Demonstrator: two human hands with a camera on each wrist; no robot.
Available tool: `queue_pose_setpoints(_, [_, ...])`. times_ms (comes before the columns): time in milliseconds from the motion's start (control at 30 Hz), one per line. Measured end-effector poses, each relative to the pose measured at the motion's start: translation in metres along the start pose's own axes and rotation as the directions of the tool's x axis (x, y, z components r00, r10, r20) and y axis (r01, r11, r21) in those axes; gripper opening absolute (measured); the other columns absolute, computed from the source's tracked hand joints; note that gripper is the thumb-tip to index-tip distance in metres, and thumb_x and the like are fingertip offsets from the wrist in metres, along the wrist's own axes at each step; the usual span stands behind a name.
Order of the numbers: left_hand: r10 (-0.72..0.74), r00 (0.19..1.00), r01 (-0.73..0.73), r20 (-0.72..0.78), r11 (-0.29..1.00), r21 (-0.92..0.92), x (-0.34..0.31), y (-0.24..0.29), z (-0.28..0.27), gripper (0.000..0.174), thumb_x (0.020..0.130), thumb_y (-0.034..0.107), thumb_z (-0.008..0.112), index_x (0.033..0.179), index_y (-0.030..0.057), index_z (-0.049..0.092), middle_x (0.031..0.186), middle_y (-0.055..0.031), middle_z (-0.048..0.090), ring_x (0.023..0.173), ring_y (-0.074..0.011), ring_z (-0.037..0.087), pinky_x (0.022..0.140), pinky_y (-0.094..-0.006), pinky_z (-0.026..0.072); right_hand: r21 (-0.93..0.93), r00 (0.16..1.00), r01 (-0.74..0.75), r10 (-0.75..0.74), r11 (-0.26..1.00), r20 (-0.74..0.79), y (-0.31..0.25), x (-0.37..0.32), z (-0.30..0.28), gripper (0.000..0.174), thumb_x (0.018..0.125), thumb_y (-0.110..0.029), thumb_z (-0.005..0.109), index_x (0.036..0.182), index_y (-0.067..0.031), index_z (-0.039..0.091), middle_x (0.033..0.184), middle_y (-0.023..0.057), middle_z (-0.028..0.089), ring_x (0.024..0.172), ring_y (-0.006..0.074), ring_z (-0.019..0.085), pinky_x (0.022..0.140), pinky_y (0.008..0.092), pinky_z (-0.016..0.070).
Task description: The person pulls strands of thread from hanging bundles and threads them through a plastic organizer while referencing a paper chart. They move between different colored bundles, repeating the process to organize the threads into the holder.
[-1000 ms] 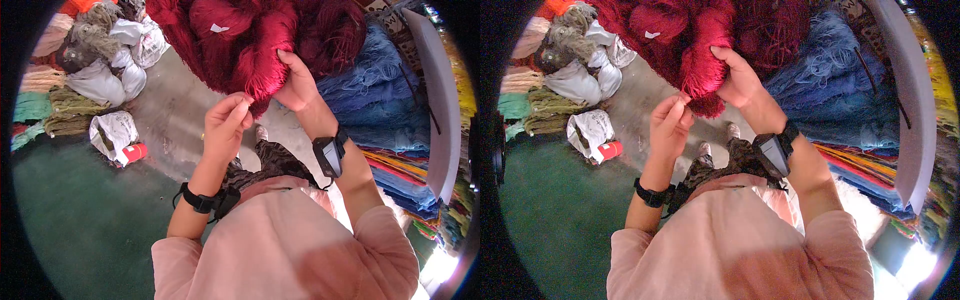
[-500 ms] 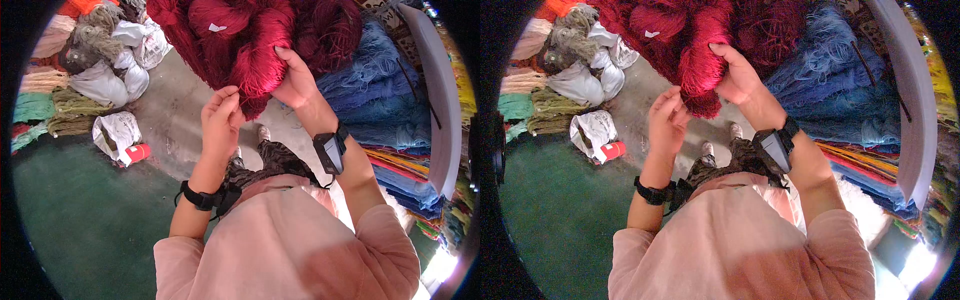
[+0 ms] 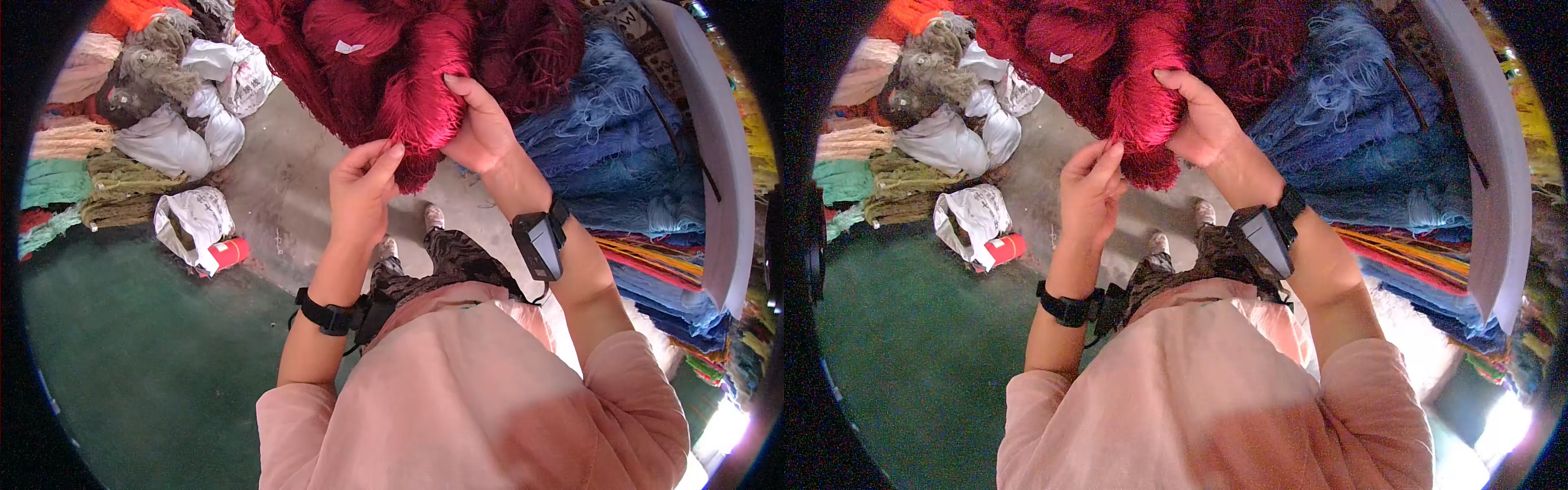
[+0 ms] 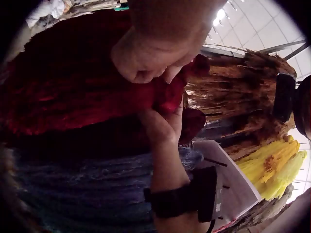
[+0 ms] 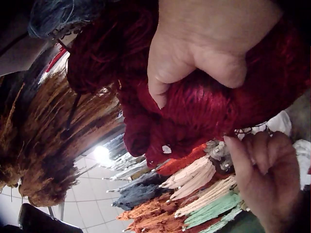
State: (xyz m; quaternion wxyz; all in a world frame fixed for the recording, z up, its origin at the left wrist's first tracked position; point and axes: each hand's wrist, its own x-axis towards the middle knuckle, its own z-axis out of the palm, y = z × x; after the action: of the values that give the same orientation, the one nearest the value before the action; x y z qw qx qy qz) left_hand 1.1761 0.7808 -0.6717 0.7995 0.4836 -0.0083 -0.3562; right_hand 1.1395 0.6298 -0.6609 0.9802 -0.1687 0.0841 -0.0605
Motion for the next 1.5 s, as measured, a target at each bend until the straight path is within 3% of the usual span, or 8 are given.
queue_pose_setpoints(167, [-0.031, 0.999, 0.031, 0.030, 0.999, -0.017, -0.002, -0.001, -0.006, 0.005, 0.078, 0.007, 0.056, 0.081, 0.0041, 0.054, 0.057, 0.0063, 0.039, 0.046, -0.0022, 0.032, 0.041, -0.0174, 0.0244, -0.023, 1.000, -0.001, 0.001, 1.000, -0.012, -0.001, 0.000, -0.002, 0.031, 0.078, -0.016, 0.050, 0.106, -0.0037, 0.046, 0.104, 0.0098, 0.052, 0.099, 0.0231, 0.049, 0.091, 0.0394, 0.0342])
queue_pose_setpoints(267, [-0.013, 0.997, 0.023, 0.077, 0.991, -0.131, -0.001, -0.006, -0.011, 0.013, 0.077, 0.006, 0.056, 0.089, 0.0002, 0.055, 0.061, 0.0046, 0.044, 0.048, -0.0019, 0.034, 0.041, -0.0176, 0.0229, -0.013, 1.000, -0.008, 0.008, 1.000, -0.001, -0.001, 0.000, -0.002, 0.031, 0.078, -0.016, 0.050, 0.106, -0.0036, 0.046, 0.105, 0.0099, 0.052, 0.099, 0.0231, 0.049, 0.092, 0.0394, 0.0339])
queue_pose_setpoints(567, [-0.018, 0.995, 0.038, 0.102, 0.980, -0.197, -0.002, -0.005, -0.004, 0.016, 0.075, 0.004, 0.056, 0.091, 0.0007, 0.054, 0.070, 0.0006, 0.051, 0.055, -0.0062, 0.043, 0.048, -0.0201, 0.0369, -0.017, 1.000, -0.028, 0.027, 0.999, -0.009, -0.003, -0.001, 0.001, 0.027, 0.076, -0.016, 0.053, 0.100, -0.0045, 0.049, 0.096, 0.0092, 0.055, 0.090, 0.0234, 0.053, 0.085, 0.0385, 0.0390])
queue_pose_setpoints(767, [-0.001, 0.998, 0.007, 0.069, 0.996, -0.085, -0.001, -0.010, -0.002, 0.012, 0.077, 0.007, 0.057, 0.087, 0.0025, 0.054, 0.067, 0.0008, 0.051, 0.054, -0.0062, 0.043, 0.047, -0.0198, 0.0356, 0.001, 0.999, -0.030, 0.030, 1.000, 0.016, -0.003, -0.001, 0.000, 0.026, 0.076, -0.015, 0.052, 0.099, -0.0037, 0.049, 0.095, 0.0091, 0.056, 0.090, 0.0231, 0.053, 0.085, 0.0380, 0.0391])
queue_pose_setpoints(1167, [0.072, 0.976, -0.007, 0.206, 0.954, -0.300, -0.006, -0.003, 0.000, 0.007, 0.085, 0.011, 0.044, 0.090, 0.0095, 0.048, 0.084, 0.0019, 0.050, 0.051, -0.0032, 0.032, 0.043, -0.0159, 0.0249, -0.025, 0.997, -0.003, 0.001, 1.000, -0.080, -0.001, 0.003, 0.001, 0.024, 0.077, -0.015, 0.051, 0.098, -0.0041, 0.049, 0.093, 0.0087, 0.056, 0.087, 0.0215, 0.054, 0.083, 0.0371, 0.0408])
queue_pose_setpoints(1267, [0.033, 0.964, 0.079, 0.263, 0.911, -0.404, -0.014, 0.005, -0.003, 0.009, 0.086, 0.013, 0.041, 0.091, 0.0092, 0.048, 0.083, 0.0013, 0.048, 0.048, -0.0030, 0.031, 0.042, -0.0156, 0.0240, -0.054, 0.995, 0.040, -0.044, 0.998, -0.086, 0.001, 0.006, 0.002, 0.023, 0.077, -0.015, 0.051, 0.097, -0.0044, 0.049, 0.093, 0.0084, 0.056, 0.086, 0.0210, 0.054, 0.082, 0.0370, 0.0419])
queue_pose_setpoints(1367, [-0.113, 0.918, 0.240, 0.380, 0.922, -0.305, -0.020, 0.012, -0.014, 0.013, 0.087, 0.017, 0.040, 0.094, 0.0090, 0.048, 0.069, 0.0039, 0.044, 0.041, -0.0014, 0.025, 0.039, -0.0159, 0.0227, -0.089, 0.992, 0.052, -0.062, 0.995, -0.114, 0.003, 0.008, 0.002, 0.023, 0.077, -0.015, 0.052, 0.097, -0.0046, 0.050, 0.091, 0.0081, 0.057, 0.084, 0.0207, 0.055, 0.080, 0.0367, 0.0429])
queue_pose_setpoints(1500, [-0.232, 0.932, 0.269, 0.278, 0.958, -0.102, -0.024, 0.020, -0.033, 0.013, 0.085, 0.017, 0.044, 0.087, 0.0051, 0.050, 0.058, 0.0050, 0.035, 0.040, -0.0024, 0.025, 0.039, -0.0173, 0.0212, -0.143, 0.978, 0.070, -0.096, 0.987, -0.187, 0.008, 0.010, 0.007, 0.023, 0.077, -0.016, 0.052, 0.096, -0.0037, 0.050, 0.091, 0.0082, 0.057, 0.084, 0.0208, 0.055, 0.080, 0.0365, 0.0427])
